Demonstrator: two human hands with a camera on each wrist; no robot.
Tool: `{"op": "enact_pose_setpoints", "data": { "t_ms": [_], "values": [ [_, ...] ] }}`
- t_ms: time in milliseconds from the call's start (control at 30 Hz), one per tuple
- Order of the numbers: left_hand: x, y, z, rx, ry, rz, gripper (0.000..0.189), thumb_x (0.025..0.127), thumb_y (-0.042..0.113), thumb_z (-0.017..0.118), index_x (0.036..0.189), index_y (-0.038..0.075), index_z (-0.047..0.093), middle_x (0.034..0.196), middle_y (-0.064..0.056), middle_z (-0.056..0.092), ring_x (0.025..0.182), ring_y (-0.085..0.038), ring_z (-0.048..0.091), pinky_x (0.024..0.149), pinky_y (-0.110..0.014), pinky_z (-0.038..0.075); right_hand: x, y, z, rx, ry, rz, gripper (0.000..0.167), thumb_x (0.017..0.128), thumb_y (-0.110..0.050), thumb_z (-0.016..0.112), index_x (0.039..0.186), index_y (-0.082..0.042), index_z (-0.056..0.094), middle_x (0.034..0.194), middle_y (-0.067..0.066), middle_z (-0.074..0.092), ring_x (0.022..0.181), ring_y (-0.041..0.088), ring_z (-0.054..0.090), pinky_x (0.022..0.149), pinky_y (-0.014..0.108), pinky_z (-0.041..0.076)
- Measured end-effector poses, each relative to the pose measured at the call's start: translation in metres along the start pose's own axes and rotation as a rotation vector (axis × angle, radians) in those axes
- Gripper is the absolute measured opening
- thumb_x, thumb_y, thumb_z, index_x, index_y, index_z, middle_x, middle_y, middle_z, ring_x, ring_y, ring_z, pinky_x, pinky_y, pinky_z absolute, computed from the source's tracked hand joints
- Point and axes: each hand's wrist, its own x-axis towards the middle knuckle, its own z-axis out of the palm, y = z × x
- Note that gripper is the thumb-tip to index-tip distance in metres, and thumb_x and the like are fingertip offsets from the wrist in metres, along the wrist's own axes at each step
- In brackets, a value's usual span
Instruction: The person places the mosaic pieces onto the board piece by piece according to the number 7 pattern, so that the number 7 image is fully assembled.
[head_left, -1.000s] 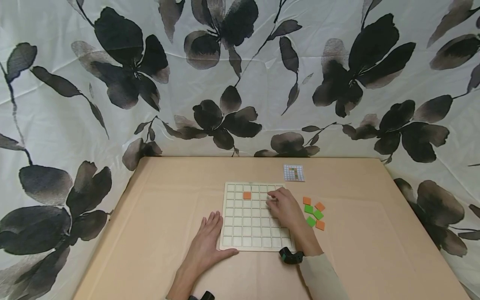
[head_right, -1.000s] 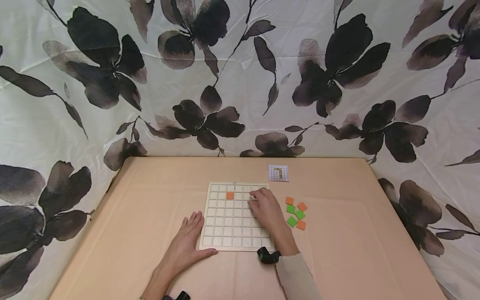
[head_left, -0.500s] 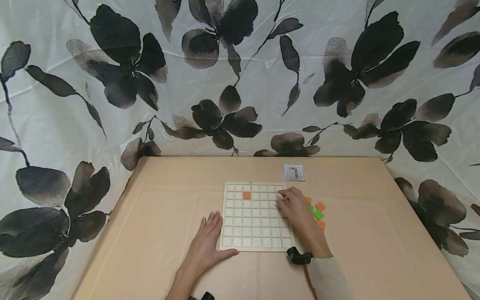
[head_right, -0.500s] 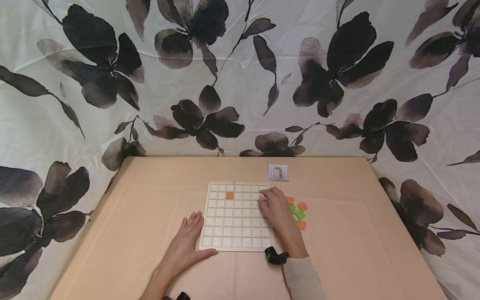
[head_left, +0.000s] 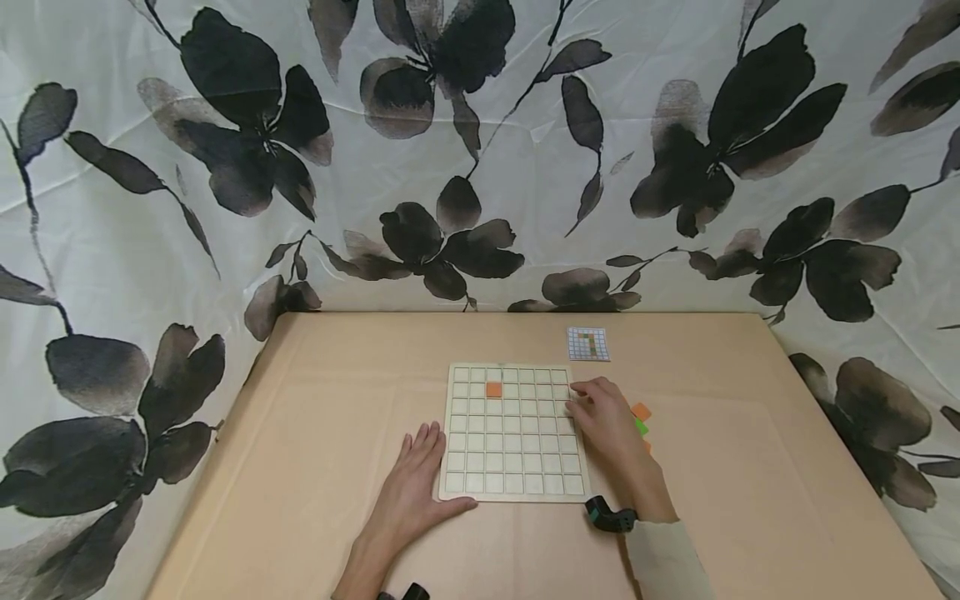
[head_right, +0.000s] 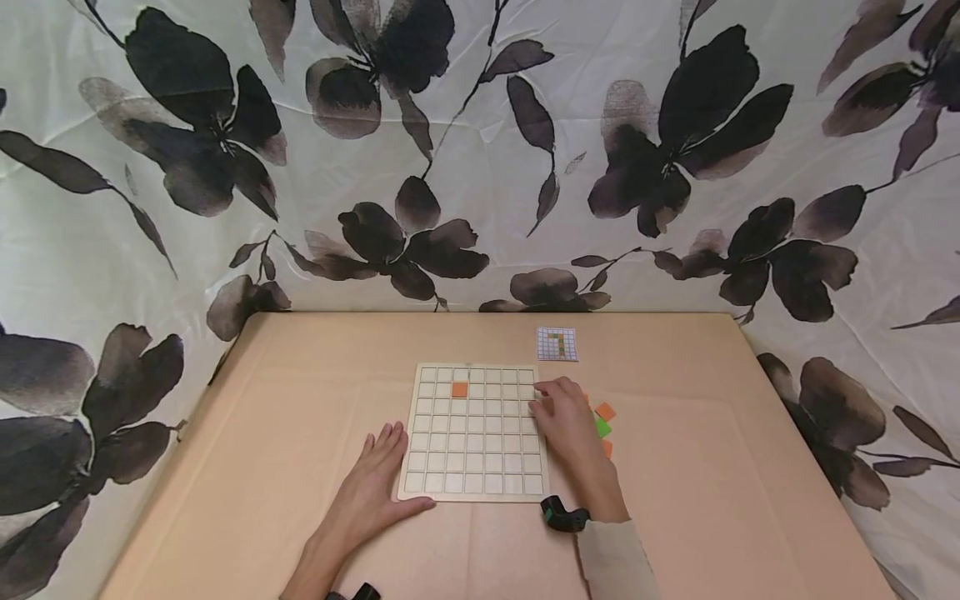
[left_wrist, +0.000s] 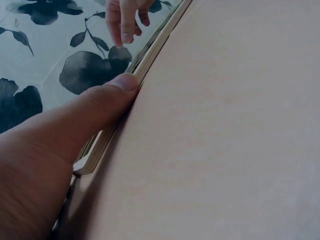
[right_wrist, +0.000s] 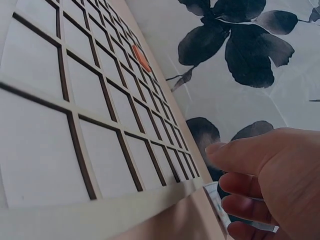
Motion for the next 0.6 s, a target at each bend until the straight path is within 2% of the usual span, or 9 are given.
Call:
{"op": "enact_pose_setpoints", "data": {
  "t_ms": [200, 433, 600],
  "values": [
    [-0.002, -0.001, -0.002, 0.002, 0.001, 0.007, 0.111, 0.070, 0.069, 0.076, 0.148, -0.003, 0.044, 0.160, -0.018, 0.038, 0.152, -0.031, 0.030, 0.130, -0.044, 0.017, -0.006, 0.002, -0.006, 0.004, -0.012, 0.049, 0.031, 0.093, -0.021, 0.069, 0.119, -0.004, 0.069, 0.115, 0.011, 0.065, 0.105, 0.027, 0.061, 0.089, 0.044, 0.059],
    [-0.004, -0.004, -0.003, -0.002, -0.002, 0.017, 0.112, 0.070, 0.071, 0.075, 0.148, -0.003, 0.044, 0.159, -0.018, 0.038, 0.152, -0.032, 0.031, 0.130, -0.045, 0.018, -0.018, 0.003, -0.009, -0.005, -0.012, 0.082, 0.031, 0.094, -0.021, 0.071, 0.118, -0.002, 0.068, 0.115, 0.014, 0.065, 0.107, 0.030, 0.060, 0.091, 0.047, 0.058],
    [-0.007, -0.007, -0.005, -0.001, 0.017, 0.036, 0.112, 0.070, 0.071, 0.076, 0.147, -0.003, 0.045, 0.159, -0.019, 0.039, 0.151, -0.032, 0.032, 0.129, -0.046, 0.020, -0.026, 0.007, -0.010, -0.015, 0.002, 0.100, 0.032, 0.093, -0.021, 0.071, 0.118, -0.002, 0.068, 0.114, 0.013, 0.064, 0.105, 0.030, 0.061, 0.090, 0.048, 0.059]
  ]
}}
